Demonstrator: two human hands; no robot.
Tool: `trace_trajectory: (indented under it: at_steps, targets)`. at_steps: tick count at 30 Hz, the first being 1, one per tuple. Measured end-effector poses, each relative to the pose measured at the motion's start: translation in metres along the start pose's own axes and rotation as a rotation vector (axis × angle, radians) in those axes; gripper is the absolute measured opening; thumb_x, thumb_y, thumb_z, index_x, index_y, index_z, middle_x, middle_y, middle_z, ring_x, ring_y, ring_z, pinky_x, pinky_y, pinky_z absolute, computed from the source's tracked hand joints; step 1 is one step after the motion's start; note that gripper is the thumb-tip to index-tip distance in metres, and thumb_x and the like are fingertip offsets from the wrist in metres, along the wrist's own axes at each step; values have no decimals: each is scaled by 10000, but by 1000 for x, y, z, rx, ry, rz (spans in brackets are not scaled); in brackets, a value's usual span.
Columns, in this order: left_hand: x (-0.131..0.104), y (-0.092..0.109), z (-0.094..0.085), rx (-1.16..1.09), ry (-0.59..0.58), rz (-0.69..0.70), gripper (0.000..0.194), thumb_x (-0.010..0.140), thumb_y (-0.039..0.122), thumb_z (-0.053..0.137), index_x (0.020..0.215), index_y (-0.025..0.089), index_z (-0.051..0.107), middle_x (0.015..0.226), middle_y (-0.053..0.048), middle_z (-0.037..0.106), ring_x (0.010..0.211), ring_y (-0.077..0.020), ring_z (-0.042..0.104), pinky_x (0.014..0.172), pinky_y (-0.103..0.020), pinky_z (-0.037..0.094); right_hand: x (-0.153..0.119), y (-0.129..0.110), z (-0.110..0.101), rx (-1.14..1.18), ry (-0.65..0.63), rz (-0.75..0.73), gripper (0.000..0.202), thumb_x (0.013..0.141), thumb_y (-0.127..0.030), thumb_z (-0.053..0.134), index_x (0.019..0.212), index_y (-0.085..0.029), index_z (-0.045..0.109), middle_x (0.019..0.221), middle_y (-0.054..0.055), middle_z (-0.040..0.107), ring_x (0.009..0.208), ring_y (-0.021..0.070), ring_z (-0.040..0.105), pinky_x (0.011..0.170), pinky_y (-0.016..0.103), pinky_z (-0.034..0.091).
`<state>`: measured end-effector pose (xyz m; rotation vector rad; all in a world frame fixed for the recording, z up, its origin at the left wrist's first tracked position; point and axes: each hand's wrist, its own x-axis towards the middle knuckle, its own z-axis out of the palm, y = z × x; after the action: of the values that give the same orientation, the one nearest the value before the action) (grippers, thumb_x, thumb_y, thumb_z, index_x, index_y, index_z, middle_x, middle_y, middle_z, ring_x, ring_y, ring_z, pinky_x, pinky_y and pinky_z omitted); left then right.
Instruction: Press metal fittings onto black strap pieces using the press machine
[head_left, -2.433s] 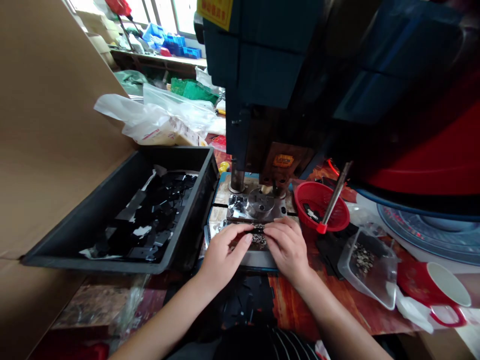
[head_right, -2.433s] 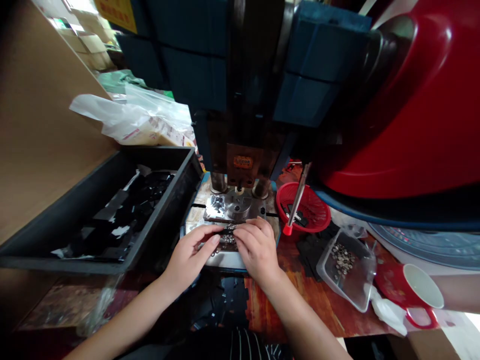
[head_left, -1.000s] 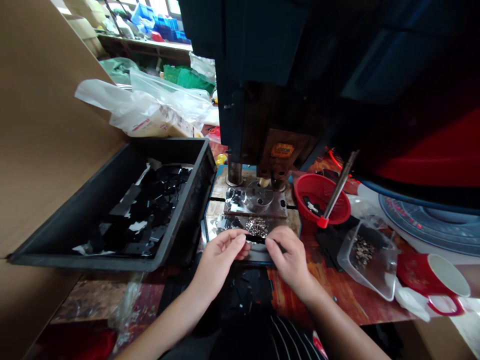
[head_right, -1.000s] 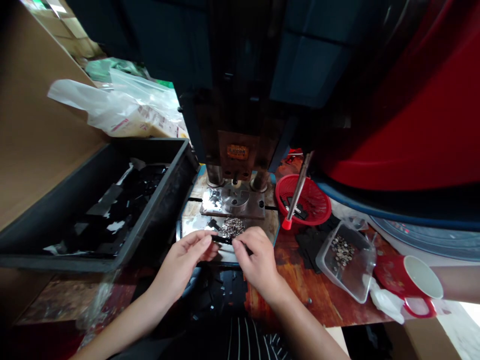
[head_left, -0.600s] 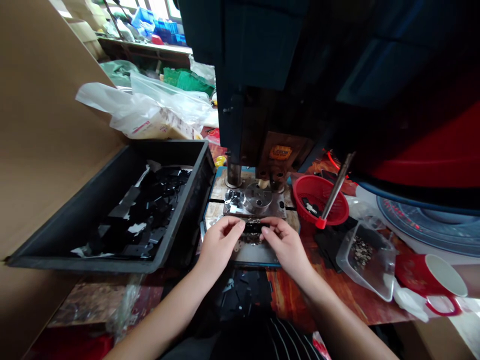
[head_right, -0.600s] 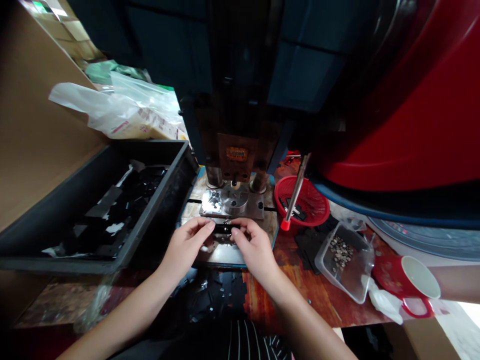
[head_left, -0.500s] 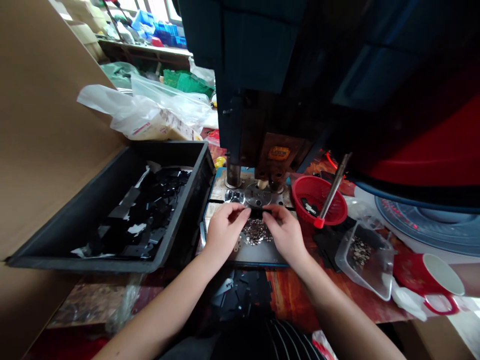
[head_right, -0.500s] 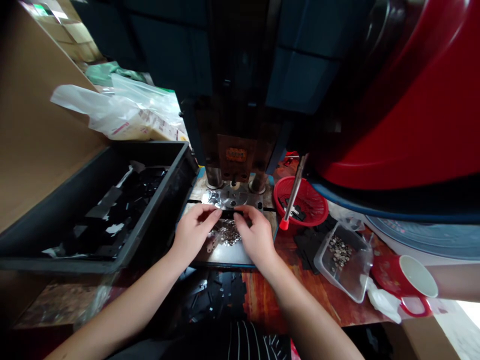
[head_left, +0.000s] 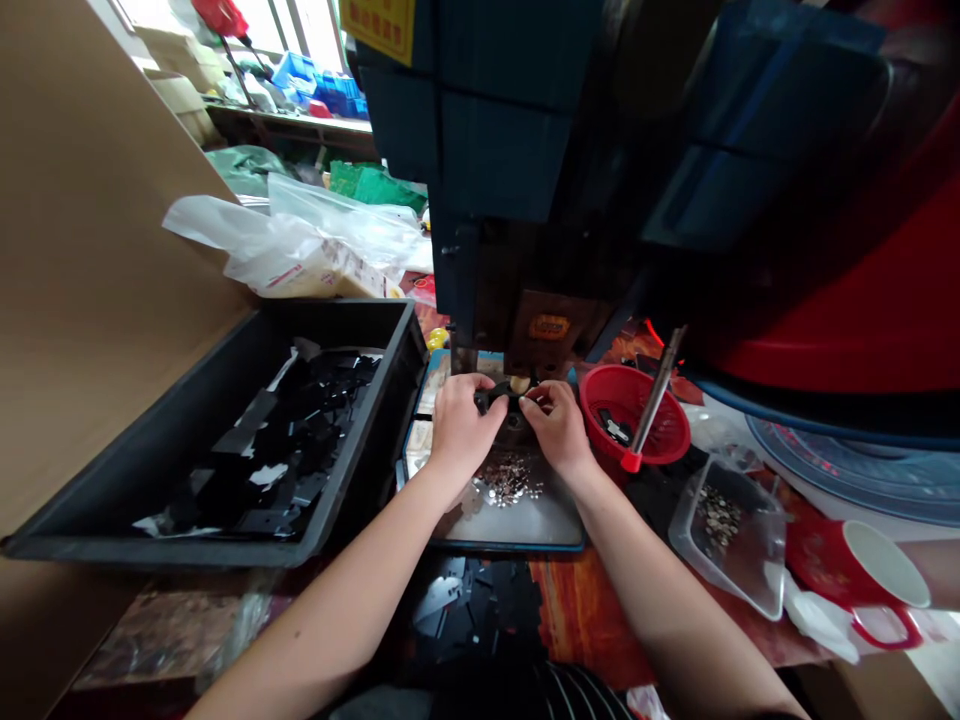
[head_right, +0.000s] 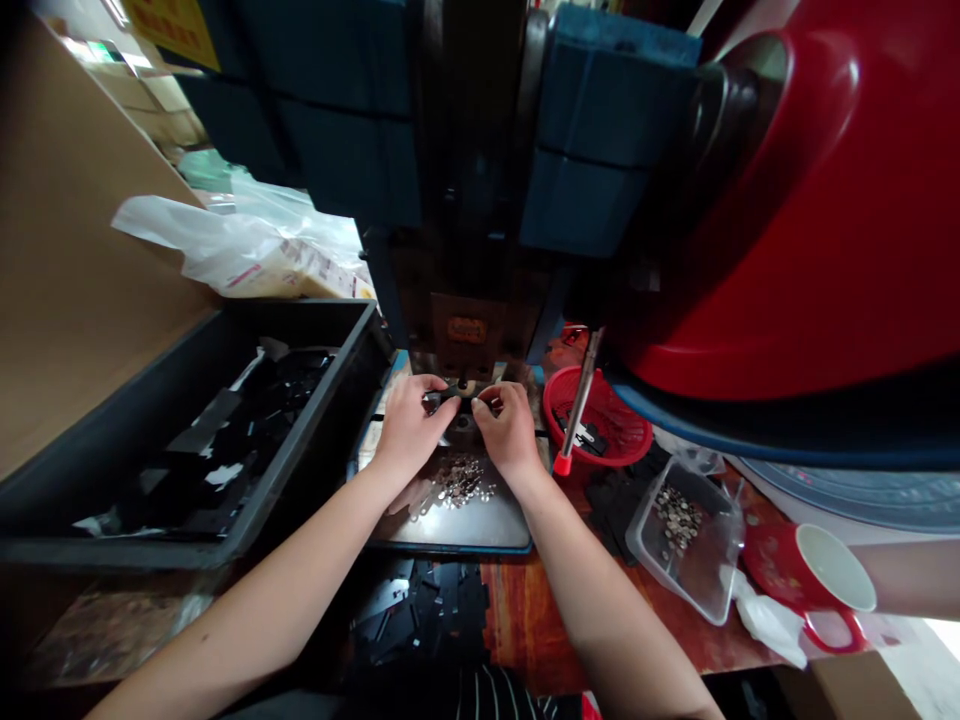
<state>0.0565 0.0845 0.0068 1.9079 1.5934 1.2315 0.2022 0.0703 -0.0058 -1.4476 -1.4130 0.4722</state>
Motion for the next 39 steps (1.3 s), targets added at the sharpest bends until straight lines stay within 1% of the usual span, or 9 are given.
trace_trajectory:
  at_steps: [9, 14, 18, 21, 24, 27, 29, 34, 39]
  targets:
    - [13, -5, 4, -29, -131, 49, 129, 758, 234, 599, 872, 207, 654, 914, -40, 657, 932, -229, 596, 873, -393, 448, 6, 4, 5, 75, -59, 76, 182, 759, -314, 546, 864, -177, 605, 891, 32, 582, 796, 160, 533, 772, 302, 447]
    - [9, 3, -4, -13, -86, 53, 180, 769, 237, 605, 939, 189, 642, 987, -59, 645, 992, -239, 574, 915, -408, 425, -2, 1, -2, 76, -53, 88, 257, 776, -363, 572, 949, -176, 603, 917, 41, 605, 780, 158, 553, 753, 303, 466]
    - [-13, 4, -32, 16, -43, 127, 171, 840, 271, 560, 982, 199, 620, 1043, -49, 623, 1014, -219, 551, 922, -387, 415, -38, -2, -32, -39, -20, -51, 199, 857, -359, 531, 939, -197, 611, 962, 61, 612, 888, 184, 582, 808, 336, 473]
    - [-43, -6, -56, 54, -92, 221, 119, 859, 242, 539, 910, 204, 639, 996, -40, 622, 979, -204, 562, 909, -375, 423, -79, 1, -61, -201, -139, -176, 139, 892, -272, 495, 891, -216, 622, 887, 53, 644, 875, 192, 598, 822, 359, 479]
    - [-74, -21, -72, 124, -160, 295, 127, 852, 230, 550, 922, 208, 653, 1002, -50, 614, 984, -210, 558, 901, -387, 433, -116, 9, -77, -315, -313, -335, 154, 876, -210, 520, 987, -225, 626, 914, 58, 661, 871, 196, 607, 830, 385, 499]
    - [-95, -30, -77, 220, -220, 354, 165, 851, 226, 548, 971, 224, 662, 1024, -58, 617, 995, -225, 556, 897, -413, 435, -137, 19, -80, -395, -352, -491, 230, 857, -178, 547, 1062, -249, 623, 974, 53, 665, 936, 204, 610, 954, 470, 457]
    - [-103, -32, -77, 282, -275, 400, 236, 851, 245, 552, 1066, 240, 647, 1093, -68, 610, 1040, -242, 543, 912, -436, 426, -144, 23, -78, -423, -336, -528, 262, 856, -154, 547, 1086, -255, 620, 996, 52, 663, 960, 201, 611, 986, 489, 443]
    - [-112, -34, -76, 375, -368, 527, 374, 827, 349, 587, 1193, 273, 597, 1274, -81, 557, 1174, -305, 483, 960, -505, 395, -152, 25, -76, -421, -295, -517, 286, 860, -121, 529, 1095, -254, 621, 977, 47, 676, 939, 191, 629, 979, 482, 467]
    - [-116, -40, -78, 418, -313, 519, 305, 824, 343, 592, 1112, 256, 639, 1253, -83, 577, 1186, -302, 479, 989, -501, 373, -152, 15, -71, -378, -244, -465, 234, 850, -115, 521, 1014, -241, 632, 945, 48, 690, 901, 195, 643, 951, 481, 479]
